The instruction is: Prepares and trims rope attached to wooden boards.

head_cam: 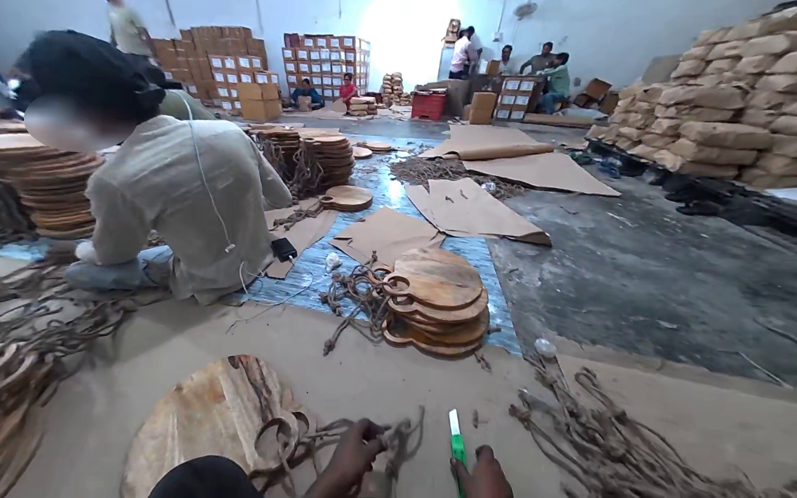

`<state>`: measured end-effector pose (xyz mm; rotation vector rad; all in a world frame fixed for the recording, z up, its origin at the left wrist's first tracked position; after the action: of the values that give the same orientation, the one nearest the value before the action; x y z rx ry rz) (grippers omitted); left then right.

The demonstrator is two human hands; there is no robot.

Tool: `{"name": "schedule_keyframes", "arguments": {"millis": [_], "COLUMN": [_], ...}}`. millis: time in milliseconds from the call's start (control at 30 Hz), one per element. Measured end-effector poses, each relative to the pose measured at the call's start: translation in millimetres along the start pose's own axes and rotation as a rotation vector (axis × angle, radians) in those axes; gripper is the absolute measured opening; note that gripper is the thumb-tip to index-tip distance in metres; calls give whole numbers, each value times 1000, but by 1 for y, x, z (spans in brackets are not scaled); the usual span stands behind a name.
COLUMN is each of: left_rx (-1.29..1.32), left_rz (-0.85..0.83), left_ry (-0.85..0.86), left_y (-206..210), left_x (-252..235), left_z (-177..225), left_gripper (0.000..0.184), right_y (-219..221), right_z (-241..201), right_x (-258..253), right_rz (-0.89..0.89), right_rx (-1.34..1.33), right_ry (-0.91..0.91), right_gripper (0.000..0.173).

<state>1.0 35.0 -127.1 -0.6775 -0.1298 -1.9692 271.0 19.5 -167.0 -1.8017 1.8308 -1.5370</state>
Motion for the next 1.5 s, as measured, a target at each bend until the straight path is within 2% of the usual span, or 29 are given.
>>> {"name": "schedule_keyframes", "arguments": {"millis": [100,167,267,333,400,467,500,600,700,733,800,867,1000,1100,1200,1333,1400,1500], "left_rx": [47,122,293,386,409,373,349,269,151,112,19,-73,-103,-24,58,56,39,84], "left_rz": [91,130,204,222,219,257,291,350,406,418,393,321,251,227,173,74,69,76], "left_ry": [25,6,2,24,70,130,158,201,267,296,360,392,358,282,206,231,263,261], "left_y": [-13,-19,-26,-28,-30,-34,-37,-41,-36,-34,-29,-22,-1,5,8,16,20,26], "left_x": [9,19,21,20,21,26,30,43,56,59,60,58,59,56,52,52,54,55], "left_z": [13,22,15,12,18,25,30,50,66,69,75,73,53,36,29,34,39,43], "left_gripper": [39,33,29,24,24,26,24,19,17,17,17,21,28,25,25,31,27,22], "right_y": [1,0,4,6,3,5,8,27,44,48,54,58,54,45,45,47,47,45], "right_z": [-10,-12,-11,-12,-16,-28,-35,-42,-46,-48,-53,-56,-60,-61,-58,-58,-61,-64], "right_x": [0,6,4,6,16,43,58,88,90,89,88,91,97,95,95,95,96,96], "right_rz": [-52,-80,-115,-106,-109,-203,-261,-391,-427,-430,-504,-602,-734,-750,-791,-761,-764,-698], "right_rx": [29,56,112,-64,-416,-758,-834,-735,-525,-503,-540,-706,-1081,-1209,-1256,-1237,-1200,-1076], "right_ry": [11,10,-22,-88,-181,-259,-281,-302,-345,-358,-378,-348,-277,-287,-240,-200,-234,-379], "right_gripper": [55,48,46,42,36,32,34,38,57,55,45,36,35,31,29,31,33,25]}}
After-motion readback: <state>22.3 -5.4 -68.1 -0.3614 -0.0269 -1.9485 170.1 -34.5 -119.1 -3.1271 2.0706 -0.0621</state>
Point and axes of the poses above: each hand's wrist, its own x-axis away from the middle knuckle, its own y-axis out of the palm, z = x × y, the point moved 5 cm from there along -x, towards the middle knuckle, and after that the axes turned 9 degrees about -z, right-handed, at the moved point
